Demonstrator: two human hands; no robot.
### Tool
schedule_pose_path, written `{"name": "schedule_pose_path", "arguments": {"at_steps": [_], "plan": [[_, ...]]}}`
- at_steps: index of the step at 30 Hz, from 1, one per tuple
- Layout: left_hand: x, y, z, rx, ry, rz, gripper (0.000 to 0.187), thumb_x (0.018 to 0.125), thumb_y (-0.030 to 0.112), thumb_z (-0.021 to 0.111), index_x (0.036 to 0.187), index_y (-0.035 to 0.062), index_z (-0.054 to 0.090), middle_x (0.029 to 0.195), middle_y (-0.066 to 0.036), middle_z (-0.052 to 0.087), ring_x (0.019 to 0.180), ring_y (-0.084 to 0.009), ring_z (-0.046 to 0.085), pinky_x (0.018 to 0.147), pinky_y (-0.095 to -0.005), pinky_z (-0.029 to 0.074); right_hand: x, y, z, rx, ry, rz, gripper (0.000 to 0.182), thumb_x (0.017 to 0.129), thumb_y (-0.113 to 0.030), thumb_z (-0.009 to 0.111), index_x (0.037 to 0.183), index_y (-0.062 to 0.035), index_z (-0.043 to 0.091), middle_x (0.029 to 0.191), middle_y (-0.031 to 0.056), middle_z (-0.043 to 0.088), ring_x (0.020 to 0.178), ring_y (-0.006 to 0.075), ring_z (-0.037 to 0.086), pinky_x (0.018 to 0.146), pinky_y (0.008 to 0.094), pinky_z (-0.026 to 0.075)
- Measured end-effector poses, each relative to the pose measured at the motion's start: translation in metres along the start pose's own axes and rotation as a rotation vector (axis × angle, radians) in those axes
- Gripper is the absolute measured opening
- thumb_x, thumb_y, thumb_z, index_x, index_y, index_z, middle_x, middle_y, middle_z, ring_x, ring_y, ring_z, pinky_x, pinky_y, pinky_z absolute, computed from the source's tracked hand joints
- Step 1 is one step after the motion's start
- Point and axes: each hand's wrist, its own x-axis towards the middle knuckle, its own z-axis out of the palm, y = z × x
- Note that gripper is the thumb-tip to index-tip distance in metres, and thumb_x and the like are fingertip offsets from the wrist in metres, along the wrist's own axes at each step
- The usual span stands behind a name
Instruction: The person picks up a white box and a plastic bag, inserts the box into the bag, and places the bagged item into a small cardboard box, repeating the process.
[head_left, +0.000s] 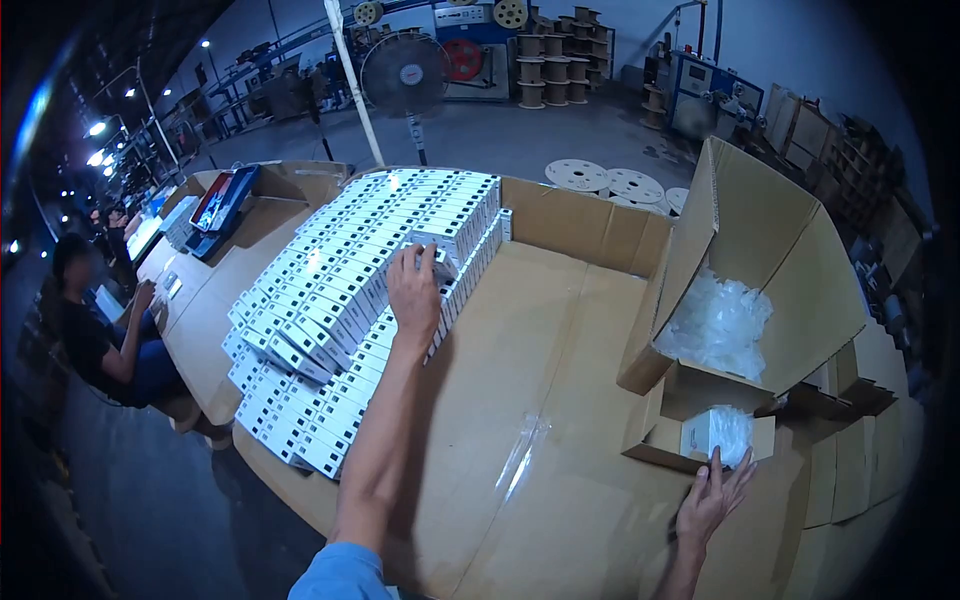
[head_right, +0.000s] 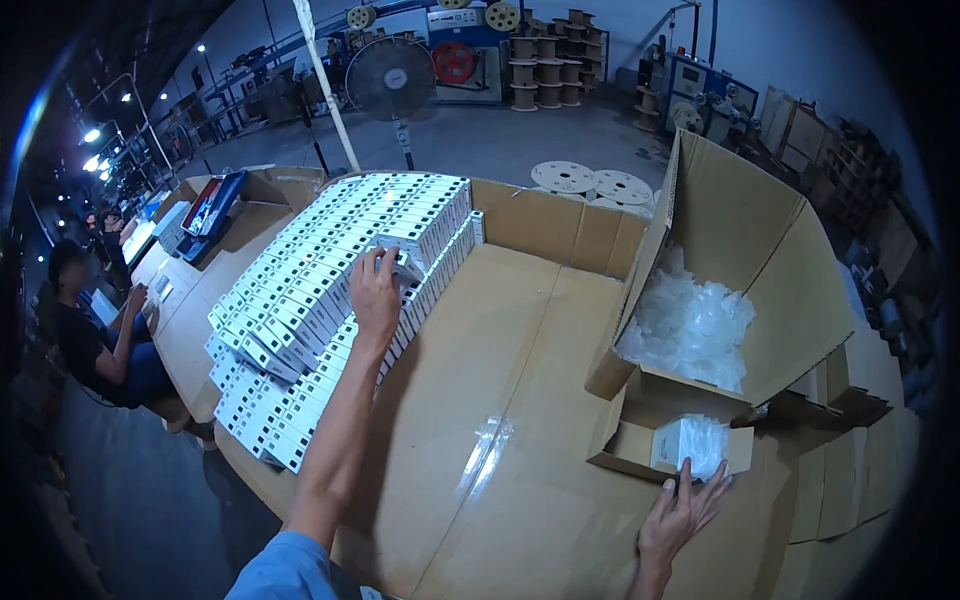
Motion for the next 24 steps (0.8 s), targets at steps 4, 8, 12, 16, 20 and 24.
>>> {"name": "schedule_pose_path", "arguments": {"at_steps": [4, 8, 12, 16, 20, 24], "plan": [[0.0, 0.001, -0.018, -0.041, -0.029, -0.014, 0.028, 0.079, -0.001, 0.067, 0.107, 0.005, 0.067, 0.113, -0.012, 0.06, 0.111, -0.0322, 0.057, 0.098, -0.0463, 0.045, 0.0, -0.01, -0.012, -0.017, -0.086, 0.028, 0.051, 0.1, -0.031, 0.053, 0.149, -0.02, 0.052, 0.168, 0.0156, 0.018, 0.154, 0.0425, 0.01, 0.119, 0.0664, 0.012], [-0.016, 0.026, -0.063, -0.247, -0.092, -0.092, 0.03, 0.074, -0.004, 0.074, 0.101, 0.0029, 0.064, 0.116, -0.016, 0.057, 0.117, -0.0365, 0.055, 0.106, -0.0524, 0.041, -0.019, -0.006, -0.023, 0.065, 0.126, -0.086, 0.061, 0.094, -0.029, 0.059, 0.152, -0.0121, 0.046, 0.166, 0.0192, 0.022, 0.153, 0.0445, 0.015, 0.12, 0.0615, 0.016], [-0.075, 0.08, -0.123, -0.596, -0.153, -0.203, 0.029, 0.074, -0.01, 0.07, 0.1, 0.0, 0.061, 0.127, -0.019, 0.055, 0.118, -0.0382, 0.058, 0.1, -0.0462, 0.047, -0.056, -0.007, -0.026, 0.492, -0.045, -0.049, 0.065, 0.089, -0.017, 0.063, 0.148, -0.0002, 0.044, 0.151, 0.0239, 0.044, 0.142, 0.0428, 0.038, 0.117, 0.0527, 0.031], [-0.155, 0.161, -0.178, -0.916, -0.333, -0.392, 0.03, 0.074, -0.008, 0.072, 0.1, 0.0005, 0.06, 0.122, -0.019, 0.058, 0.113, -0.0368, 0.062, 0.094, -0.0454, 0.053, -0.086, -0.027, -0.03, 1.197, -0.553, 0.117, 0.065, 0.092, -0.004, 0.064, 0.151, 0.0031, 0.036, 0.138, 0.0218, 0.057, 0.116, 0.0269, 0.064, 0.096, 0.0341, 0.054], [-0.199, 0.233, -0.232, -0.959, -0.541, -0.173, 0.035, 0.064, -0.005, 0.084, 0.089, 0.0026, 0.062, 0.112, -0.015, 0.062, 0.113, -0.0347, 0.062, 0.092, -0.0445, 0.053, -0.099, -0.047, -0.038, 1.633, -0.72, 0.287, 0.072, 0.098, -0.004, 0.062, 0.158, -0.0025, 0.021, 0.124, 0.0197, 0.061, 0.102, 0.0171, 0.065, 0.086, 0.0292, 0.055], [-0.21, 0.272, -0.242, -0.994, -0.654, -0.067, 0.036, 0.058, 0.0, 0.09, 0.076, 0.0035, 0.06, 0.097, -0.011, 0.059, 0.107, -0.032, 0.062, 0.08, -0.04, 0.055, -0.092, -0.03, -0.035, 1.419, -0.633, 0.138, 0.07, 0.098, -0.006, 0.063, 0.157, -0.0052, 0.025, 0.11, 0.0101, 0.061, 0.096, 0.0142, 0.062, 0.08, 0.0294, 0.053]]}}
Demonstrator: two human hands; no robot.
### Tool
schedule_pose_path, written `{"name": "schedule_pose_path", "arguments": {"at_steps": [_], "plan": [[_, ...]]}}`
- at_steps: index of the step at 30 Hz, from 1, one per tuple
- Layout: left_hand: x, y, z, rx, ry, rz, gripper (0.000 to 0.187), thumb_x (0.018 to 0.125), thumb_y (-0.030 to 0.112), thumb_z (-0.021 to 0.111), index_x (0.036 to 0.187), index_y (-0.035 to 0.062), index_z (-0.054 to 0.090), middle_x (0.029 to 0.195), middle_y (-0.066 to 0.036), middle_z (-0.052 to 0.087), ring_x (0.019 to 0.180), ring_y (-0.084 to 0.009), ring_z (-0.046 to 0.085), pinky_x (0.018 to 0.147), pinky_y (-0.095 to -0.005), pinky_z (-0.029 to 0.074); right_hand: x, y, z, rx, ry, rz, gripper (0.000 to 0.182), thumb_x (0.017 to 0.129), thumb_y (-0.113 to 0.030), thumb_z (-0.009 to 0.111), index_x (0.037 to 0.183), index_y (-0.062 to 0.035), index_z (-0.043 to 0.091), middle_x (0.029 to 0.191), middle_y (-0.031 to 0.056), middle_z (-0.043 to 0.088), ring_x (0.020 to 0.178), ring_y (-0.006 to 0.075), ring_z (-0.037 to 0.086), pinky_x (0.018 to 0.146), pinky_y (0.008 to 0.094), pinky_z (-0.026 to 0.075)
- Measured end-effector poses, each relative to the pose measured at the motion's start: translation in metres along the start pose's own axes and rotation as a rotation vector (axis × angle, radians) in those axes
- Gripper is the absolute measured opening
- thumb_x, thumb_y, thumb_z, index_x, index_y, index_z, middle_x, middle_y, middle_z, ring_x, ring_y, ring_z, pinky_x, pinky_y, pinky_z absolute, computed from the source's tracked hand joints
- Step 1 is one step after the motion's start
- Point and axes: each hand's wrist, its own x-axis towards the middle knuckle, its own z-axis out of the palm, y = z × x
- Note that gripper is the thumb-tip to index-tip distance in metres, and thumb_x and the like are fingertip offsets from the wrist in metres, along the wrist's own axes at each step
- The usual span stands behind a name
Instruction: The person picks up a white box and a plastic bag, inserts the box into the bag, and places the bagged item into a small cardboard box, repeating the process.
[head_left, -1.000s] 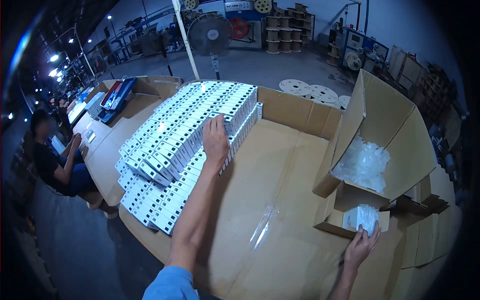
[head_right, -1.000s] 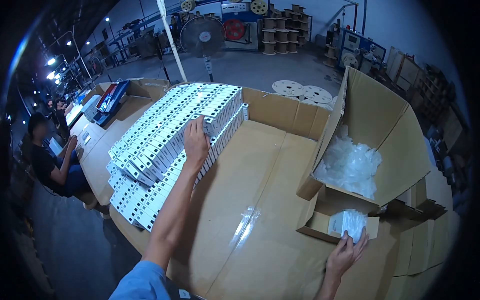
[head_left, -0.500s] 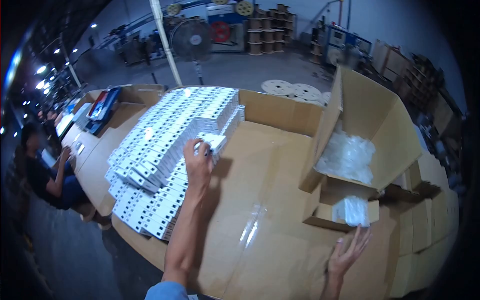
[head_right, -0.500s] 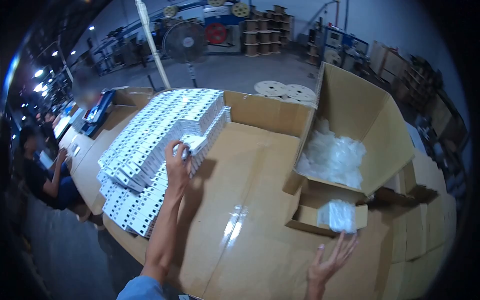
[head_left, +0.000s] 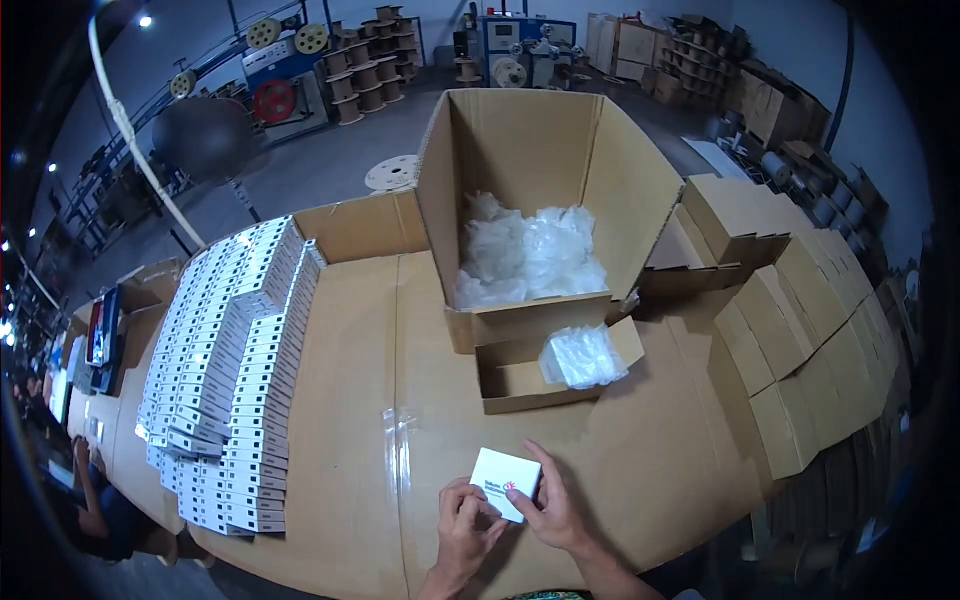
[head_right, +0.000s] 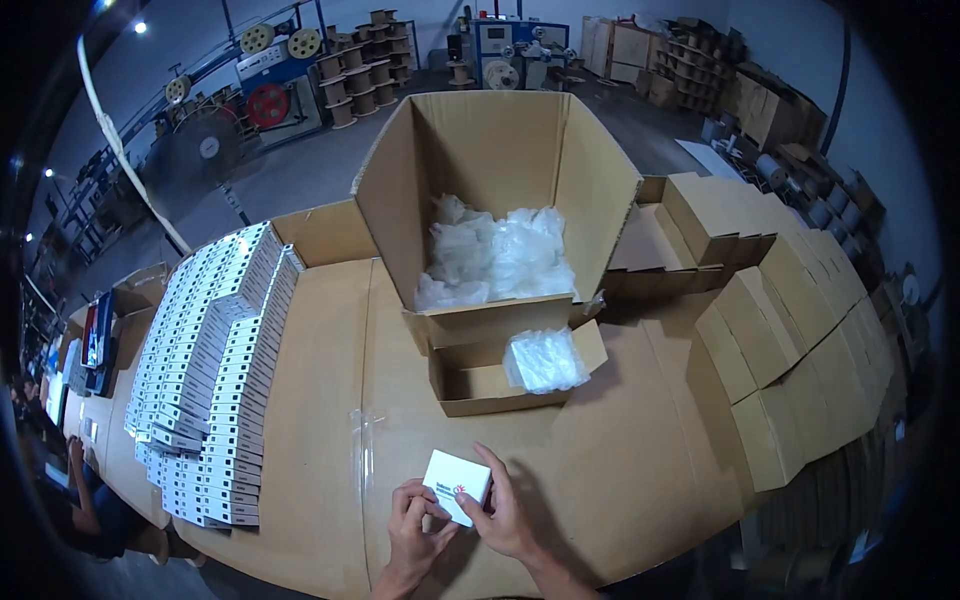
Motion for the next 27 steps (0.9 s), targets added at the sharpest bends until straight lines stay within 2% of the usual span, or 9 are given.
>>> {"name": "schedule_pose_path", "arguments": {"at_steps": [4, 7, 9, 12, 14, 17, 20, 23, 27], "plan": [[0.03, 0.008, -0.006, -0.021, -0.296, 0.034, 0.036, 0.067, 0.013, 0.091, 0.081, 0.0038, 0.059, 0.091, -0.011, 0.058, 0.086, -0.0298, 0.064, 0.071, -0.0405, 0.054, -0.006, -0.008, -0.037, 0.117, -0.019, 0.091, 0.059, 0.101, -0.006, 0.058, 0.154, -0.007, 0.031, 0.105, 0.0075, 0.06, 0.088, 0.0121, 0.063, 0.068, 0.0268, 0.056], [0.067, 0.011, -0.004, -0.14, -0.455, 0.14, 0.036, 0.076, 0.024, 0.088, 0.082, 0.0028, 0.059, 0.089, -0.01, 0.059, 0.065, -0.0278, 0.062, 0.057, -0.0372, 0.053, -0.013, -0.001, -0.076, -0.001, -0.029, 0.088, 0.03, 0.103, -0.006, 0.055, 0.132, -0.0018, 0.057, 0.1, 0.0064, 0.065, 0.073, 0.0116, 0.065, 0.062, 0.027, 0.058], [0.11, 0.02, -0.003, 0.045, -0.435, 0.242, 0.036, 0.076, 0.027, 0.087, 0.083, 0.0045, 0.061, 0.089, -0.009, 0.061, 0.069, -0.0288, 0.064, 0.06, -0.0383, 0.055, -0.014, -0.006, -0.087, 0.079, 0.025, 0.118, 0.018, 0.102, -0.005, 0.055, 0.113, 0.0007, 0.069, 0.103, 0.0077, 0.069, 0.07, 0.0123, 0.068, 0.064, 0.0259, 0.059], [0.205, 0.038, 0.005, 0.229, -0.208, 0.36, 0.022, 0.08, 0.008, 0.081, 0.079, 0.0035, 0.06, 0.083, -0.009, 0.063, 0.076, -0.0282, 0.064, 0.064, -0.0396, 0.053, -0.014, 0.01, -0.113, 0.005, -0.013, 0.05, 0.017, 0.1, -0.003, 0.058, 0.112, 0.0012, 0.07, 0.108, 0.0096, 0.07, 0.078, 0.0133, 0.071, 0.066, 0.0243, 0.059], [0.274, 0.043, 0.016, 0.363, -0.12, 0.372, 0.017, 0.083, 0.008, 0.076, 0.092, 0.0018, 0.063, 0.091, -0.014, 0.063, 0.093, -0.0353, 0.063, 0.081, -0.0455, 0.052, -0.013, 0.008, -0.121, -0.018, 0.008, 0.027, 0.017, 0.098, -0.001, 0.061, 0.112, 0.0018, 0.071, 0.11, 0.0103, 0.069, 0.086, 0.0141, 0.071, 0.071, 0.0243, 0.06], [0.371, -0.005, 0.045, 0.562, -0.137, 0.442, 0.02, 0.081, 0.006, 0.074, 0.099, 0.0021, 0.067, 0.102, -0.018, 0.064, 0.102, -0.0367, 0.062, 0.092, -0.0455, 0.051, -0.011, 0.005, -0.136, -0.03, 0.004, 0.081, 0.021, 0.095, 0.001, 0.064, 0.115, 0.0033, 0.069, 0.113, 0.0116, 0.069, 0.09, 0.0133, 0.07, 0.076, 0.0249, 0.06], [0.434, -0.08, 0.08, 0.895, -0.169, 0.544, 0.02, 0.08, 0.007, 0.074, 0.098, 0.0019, 0.068, 0.1, -0.018, 0.068, 0.099, -0.0351, 0.066, 0.083, -0.0462, 0.057, -0.009, 0.015, -0.151, -0.133, -0.009, 0.089, 0.021, 0.095, 0.001, 0.064, 0.115, 0.0032, 0.069, 0.113, 0.0111, 0.07, 0.088, 0.0134, 0.071, 0.076, 0.0251, 0.061], [0.451, -0.058, 0.083, 0.834, -0.384, 0.191, 0.023, 0.08, 0.01, 0.076, 0.095, -0.0032, 0.067, 0.085, -0.023, 0.069, 0.087, -0.0401, 0.069, 0.082, -0.0472, 0.056, -0.008, 0.01, -0.154, -0.038, 0.058, 0.039, 0.02, 0.093, -0.005, 0.069, 0.113, -0.0052, 0.074, 0.104, 0.0036, 0.072, 0.079, 0.0064, 0.069, 0.058, 0.0191, 0.046], [0.462, -0.034, 0.071, 0.484, -0.255, 0.1, 0.023, 0.083, 0.015, 0.07, 0.095, -0.0039, 0.065, 0.085, -0.026, 0.069, 0.086, -0.0422, 0.07, 0.076, -0.0462, 0.054, -0.007, 0.006, -0.169, -0.094, 0.008, 0.077, 0.022, 0.094, 0.0, 0.066, 0.115, 0.0023, 0.069, 0.11, 0.0105, 0.071, 0.085, 0.0152, 0.073, 0.07, 0.0231, 0.058]]}}
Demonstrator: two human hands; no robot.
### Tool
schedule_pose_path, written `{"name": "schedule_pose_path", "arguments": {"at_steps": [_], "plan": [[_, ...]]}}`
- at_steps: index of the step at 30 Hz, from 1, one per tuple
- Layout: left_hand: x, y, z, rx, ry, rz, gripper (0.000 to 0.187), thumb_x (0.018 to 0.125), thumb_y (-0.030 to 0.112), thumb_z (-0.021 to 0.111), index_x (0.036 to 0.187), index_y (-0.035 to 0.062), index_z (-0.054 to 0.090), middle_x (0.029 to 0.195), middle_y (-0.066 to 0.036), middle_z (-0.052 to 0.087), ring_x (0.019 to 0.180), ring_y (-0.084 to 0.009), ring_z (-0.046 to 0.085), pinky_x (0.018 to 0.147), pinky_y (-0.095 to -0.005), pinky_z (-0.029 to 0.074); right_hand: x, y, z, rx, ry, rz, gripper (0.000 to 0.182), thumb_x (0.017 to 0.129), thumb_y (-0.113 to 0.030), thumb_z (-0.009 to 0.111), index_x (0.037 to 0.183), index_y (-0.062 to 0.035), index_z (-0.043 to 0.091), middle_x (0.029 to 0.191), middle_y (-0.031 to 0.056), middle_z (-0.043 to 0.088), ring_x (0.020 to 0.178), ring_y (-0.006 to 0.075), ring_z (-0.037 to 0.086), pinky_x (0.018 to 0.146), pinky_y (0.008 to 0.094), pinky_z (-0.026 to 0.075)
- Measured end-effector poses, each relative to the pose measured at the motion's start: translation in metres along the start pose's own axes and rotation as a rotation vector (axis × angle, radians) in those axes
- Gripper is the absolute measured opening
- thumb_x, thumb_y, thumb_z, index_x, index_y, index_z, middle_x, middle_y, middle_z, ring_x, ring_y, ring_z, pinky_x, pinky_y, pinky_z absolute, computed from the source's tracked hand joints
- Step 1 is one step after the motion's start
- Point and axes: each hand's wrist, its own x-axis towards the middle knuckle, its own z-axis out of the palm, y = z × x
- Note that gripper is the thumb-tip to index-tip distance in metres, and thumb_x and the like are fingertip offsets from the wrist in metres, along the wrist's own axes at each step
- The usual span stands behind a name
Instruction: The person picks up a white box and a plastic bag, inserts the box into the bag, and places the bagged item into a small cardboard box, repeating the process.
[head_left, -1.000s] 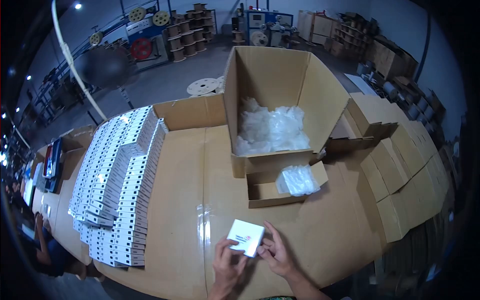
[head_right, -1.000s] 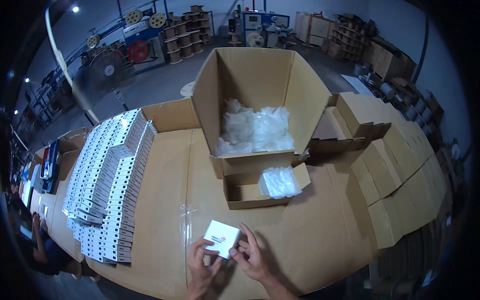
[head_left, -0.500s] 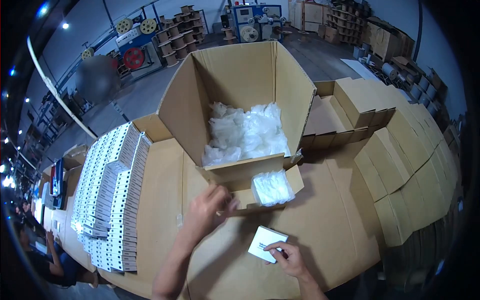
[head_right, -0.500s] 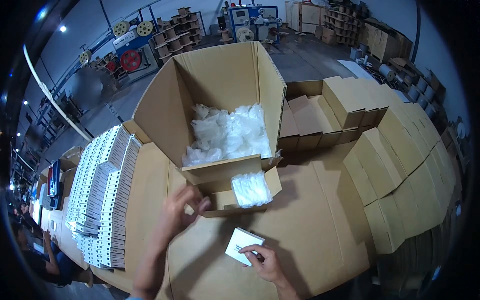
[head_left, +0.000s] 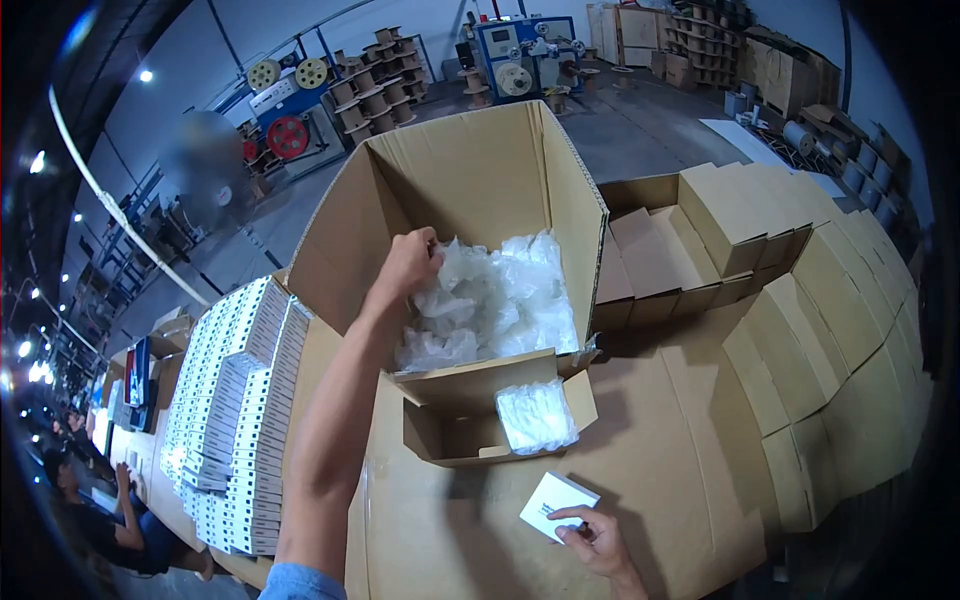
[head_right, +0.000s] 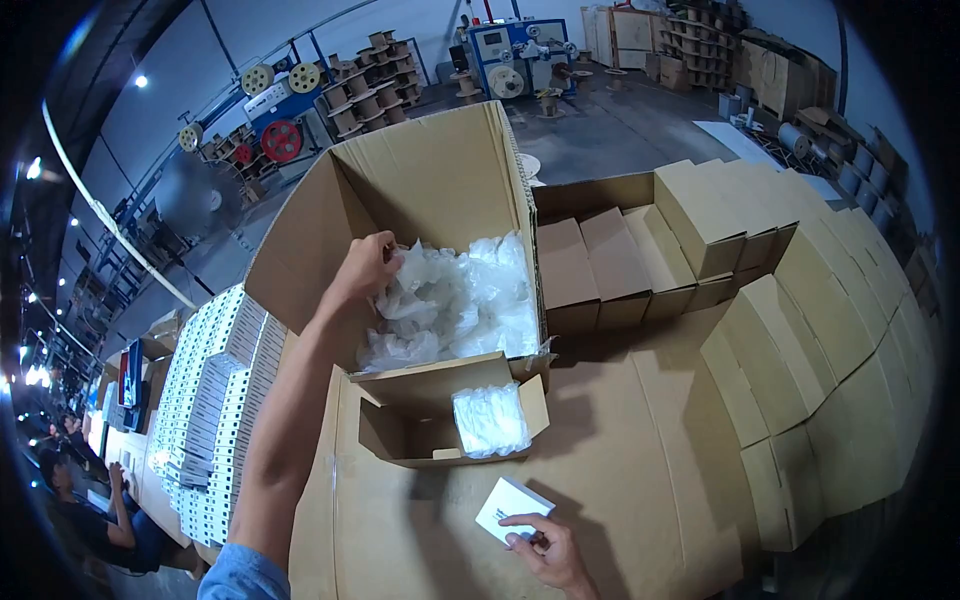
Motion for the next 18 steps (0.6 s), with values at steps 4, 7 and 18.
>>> {"name": "schedule_pose_path", "arguments": {"at_steps": [4, 7, 18], "plan": [[0.005, -0.004, -0.009, -0.026, 0.097, 0.029, 0.021, 0.085, 0.011, 0.066, 0.098, -0.0047, 0.062, 0.089, -0.028, 0.068, 0.086, -0.0438, 0.068, 0.078, -0.0482, 0.053, 0.002, -0.008, -0.006, -0.029, -0.018, 0.007, 0.022, 0.094, 0.001, 0.065, 0.115, 0.0017, 0.069, 0.109, 0.01, 0.072, 0.084, 0.0159, 0.074, 0.067, 0.0214, 0.057], [-0.002, 0.008, -0.021, -0.175, 0.211, 0.037, 0.02, 0.088, 0.013, 0.065, 0.096, -0.0044, 0.06, 0.084, -0.025, 0.066, 0.079, -0.0399, 0.067, 0.073, -0.0455, 0.051, -0.001, -0.019, -0.007, 0.061, 0.007, -0.054, 0.02, 0.093, 0.0, 0.066, 0.112, 0.0006, 0.071, 0.108, 0.0113, 0.073, 0.082, 0.0168, 0.074, 0.066, 0.0224, 0.056], [-0.046, 0.039, -0.023, -0.413, 0.533, 0.059, 0.015, 0.101, 0.012, 0.059, 0.101, -0.0002, 0.05, 0.072, -0.018, 0.057, 0.06, -0.0262, 0.055, 0.06, -0.0391, 0.046, 0.184, -0.205, 0.02, -0.541, 0.407, -0.919, 0.032, 0.083, -0.017, 0.079, 0.111, -0.0041, 0.074, 0.104, 0.0186, 0.072, 0.099, 0.035, 0.067, 0.089, 0.0423, 0.052]]}}
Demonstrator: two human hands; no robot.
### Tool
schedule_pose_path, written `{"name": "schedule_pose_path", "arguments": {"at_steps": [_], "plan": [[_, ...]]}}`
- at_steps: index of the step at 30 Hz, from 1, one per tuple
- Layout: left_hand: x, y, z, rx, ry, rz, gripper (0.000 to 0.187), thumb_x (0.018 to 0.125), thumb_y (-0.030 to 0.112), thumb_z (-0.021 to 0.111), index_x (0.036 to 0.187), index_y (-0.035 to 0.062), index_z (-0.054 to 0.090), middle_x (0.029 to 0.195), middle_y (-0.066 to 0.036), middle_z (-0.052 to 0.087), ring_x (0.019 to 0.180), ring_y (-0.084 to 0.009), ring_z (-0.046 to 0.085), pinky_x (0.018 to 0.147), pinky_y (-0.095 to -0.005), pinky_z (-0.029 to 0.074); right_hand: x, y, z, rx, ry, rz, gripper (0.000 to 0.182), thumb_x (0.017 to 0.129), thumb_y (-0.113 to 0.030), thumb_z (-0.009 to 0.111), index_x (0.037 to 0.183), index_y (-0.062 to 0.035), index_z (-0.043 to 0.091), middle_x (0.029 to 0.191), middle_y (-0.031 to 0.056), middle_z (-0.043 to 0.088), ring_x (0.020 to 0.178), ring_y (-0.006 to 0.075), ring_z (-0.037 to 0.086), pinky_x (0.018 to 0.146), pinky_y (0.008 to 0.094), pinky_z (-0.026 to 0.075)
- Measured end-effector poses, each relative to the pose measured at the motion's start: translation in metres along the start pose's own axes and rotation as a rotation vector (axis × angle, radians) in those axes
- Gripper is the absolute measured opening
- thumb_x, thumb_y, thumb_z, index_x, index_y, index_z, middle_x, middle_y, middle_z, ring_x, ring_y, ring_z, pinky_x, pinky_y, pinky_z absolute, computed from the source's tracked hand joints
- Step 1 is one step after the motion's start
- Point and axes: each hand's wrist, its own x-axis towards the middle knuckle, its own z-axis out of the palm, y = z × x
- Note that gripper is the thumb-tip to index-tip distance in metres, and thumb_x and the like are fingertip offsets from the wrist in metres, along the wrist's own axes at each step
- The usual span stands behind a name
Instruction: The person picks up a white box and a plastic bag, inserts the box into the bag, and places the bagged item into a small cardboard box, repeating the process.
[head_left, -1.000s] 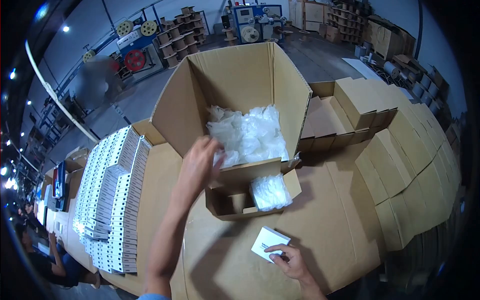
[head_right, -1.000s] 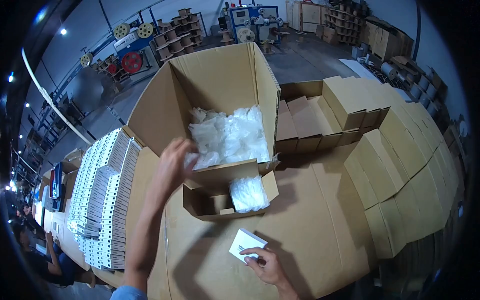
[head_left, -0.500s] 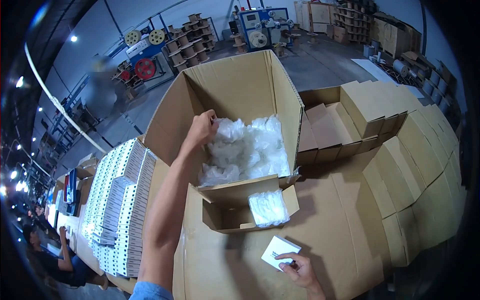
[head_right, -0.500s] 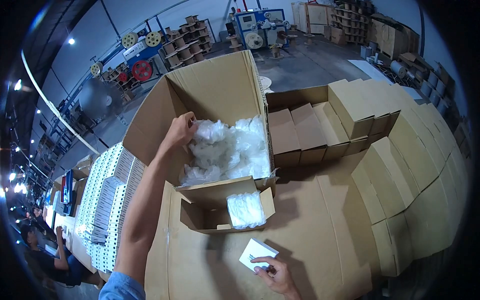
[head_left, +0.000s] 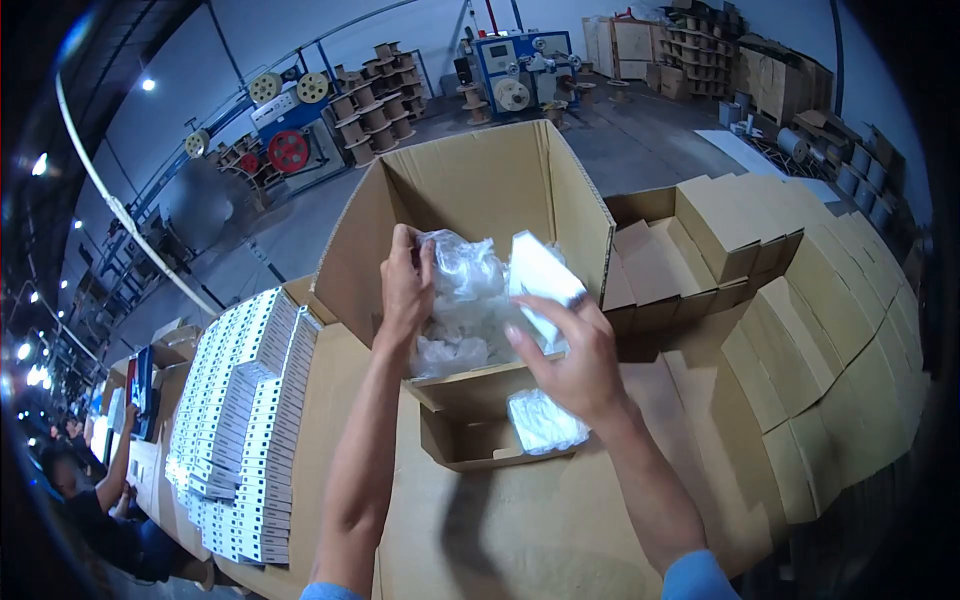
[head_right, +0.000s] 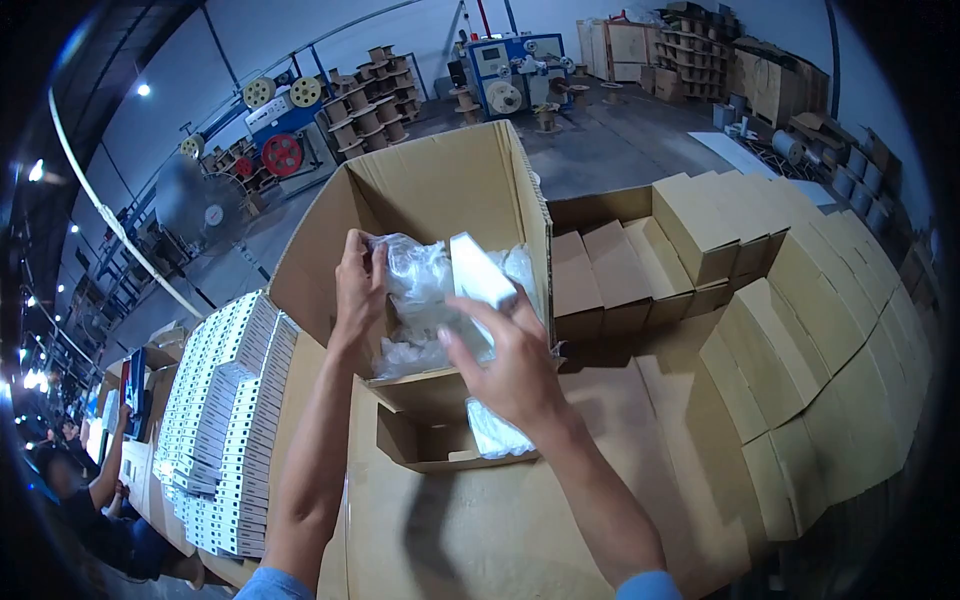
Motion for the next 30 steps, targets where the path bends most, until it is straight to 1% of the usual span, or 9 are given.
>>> {"name": "schedule_pose_path", "arguments": {"at_steps": [3, 6, 7, 12, 16, 20, 26, 28, 30], "plan": [[-0.006, -0.009, 0.007, -0.048, -0.013, 0.014, 0.012, 0.1, 0.008, 0.06, 0.106, 0.0022, 0.051, 0.071, -0.017, 0.058, 0.057, -0.0226, 0.054, 0.056, -0.0354, 0.046, 0.052, 0.041, 0.05, -0.185, 0.127, -0.142, 0.043, 0.081, -0.024, 0.083, 0.115, -0.0013, 0.072, 0.103, 0.0215, 0.072, 0.101, 0.0362, 0.067, 0.091, 0.0443, 0.051], [-0.008, -0.008, 0.013, -0.071, -0.026, 0.073, 0.013, 0.098, 0.006, 0.062, 0.107, 0.0048, 0.052, 0.071, -0.018, 0.058, 0.058, -0.0241, 0.055, 0.057, -0.0345, 0.047, 0.087, 0.091, 0.072, -0.024, -0.28, -0.076, 0.051, 0.079, -0.029, 0.086, 0.118, 0.0001, 0.071, 0.1, 0.018, 0.073, 0.094, 0.0308, 0.069, 0.084, 0.0419, 0.054], [-0.009, -0.008, 0.015, -0.057, -0.033, 0.047, 0.015, 0.098, 0.005, 0.063, 0.108, 0.0048, 0.052, 0.072, -0.019, 0.059, 0.059, -0.0255, 0.056, 0.059, -0.0339, 0.049, 0.097, 0.095, 0.07, 0.212, -0.649, 0.271, 0.052, 0.078, -0.03, 0.088, 0.116, 0.0007, 0.071, 0.097, 0.0112, 0.072, 0.089, 0.0223, 0.069, 0.075, 0.0363, 0.058], [-0.001, -0.019, 0.03, -0.101, 0.131, -0.029, 0.019, 0.104, 0.019, 0.058, 0.097, 0.0017, 0.055, 0.073, -0.018, 0.061, 0.062, -0.0205, 0.055, 0.059, -0.0369, 0.048, 0.084, 0.108, 0.088, 0.565, -0.796, 0.642, 0.045, 0.078, -0.024, 0.09, 0.109, 0.0018, 0.071, 0.095, 0.0072, 0.07, 0.087, 0.0148, 0.068, 0.065, 0.0312, 0.063], [0.009, -0.039, 0.029, -0.131, 0.105, -0.291, 0.039, 0.105, 0.035, 0.056, 0.098, -0.0026, 0.062, 0.082, -0.015, 0.068, 0.076, -0.0162, 0.062, 0.067, -0.0338, 0.049, 0.075, 0.091, 0.094, 0.323, -0.643, 0.616, 0.031, 0.089, -0.018, 0.08, 0.109, 0.0038, 0.07, 0.092, 0.0055, 0.068, 0.087, 0.0151, 0.068, 0.066, 0.0327, 0.063], [0.002, -0.043, 0.027, -0.301, -0.117, -0.305, 0.046, 0.094, 0.04, 0.072, 0.107, -0.0036, 0.067, 0.092, -0.01, 0.071, 0.084, -0.0151, 0.064, 0.075, -0.031, 0.052, 0.076, 0.125, 0.105, 0.638, -0.504, 0.705, 0.02, 0.098, -0.015, 0.067, 0.105, 0.003, 0.072, 0.091, 0.0049, 0.068, 0.078, 0.0123, 0.065, 0.061, 0.032, 0.06], [-0.003, -0.059, 0.012, -0.068, -0.566, -0.298, 0.043, 0.09, 0.032, 0.073, 0.109, -0.0067, 0.066, 0.089, -0.008, 0.07, 0.078, -0.0112, 0.061, 0.072, -0.0315, 0.051, 0.07, 0.16, 0.11, 0.411, -0.215, 0.596, 0.02, 0.097, -0.015, 0.067, 0.083, -0.0002, 0.07, 0.073, -0.0031, 0.059, 0.068, 0.0065, 0.054, 0.064, 0.0276, 0.047], [-0.001, -0.056, 0.011, 0.128, -0.604, -0.312, 0.044, 0.088, 0.028, 0.071, 0.113, -0.0078, 0.064, 0.09, -0.013, 0.071, 0.081, -0.0171, 0.066, 0.077, -0.0342, 0.053, 0.071, 0.153, 0.103, 0.21, -0.207, 0.538, 0.025, 0.095, -0.02, 0.068, 0.081, 0.0012, 0.068, 0.068, 0.0041, 0.058, 0.065, 0.0119, 0.052, 0.063, 0.033, 0.045], [-0.007, -0.059, 0.017, 0.023, -0.393, -0.138, 0.043, 0.089, 0.028, 0.071, 0.115, -0.0059, 0.065, 0.094, -0.015, 0.073, 0.088, -0.0209, 0.069, 0.082, -0.0347, 0.053, 0.071, 0.145, 0.095, 0.151, -0.182, 0.476, 0.027, 0.093, -0.024, 0.068, 0.086, 0.0012, 0.071, 0.069, 0.0121, 0.061, 0.065, 0.0198, 0.057, 0.065, 0.0383, 0.046]]}}
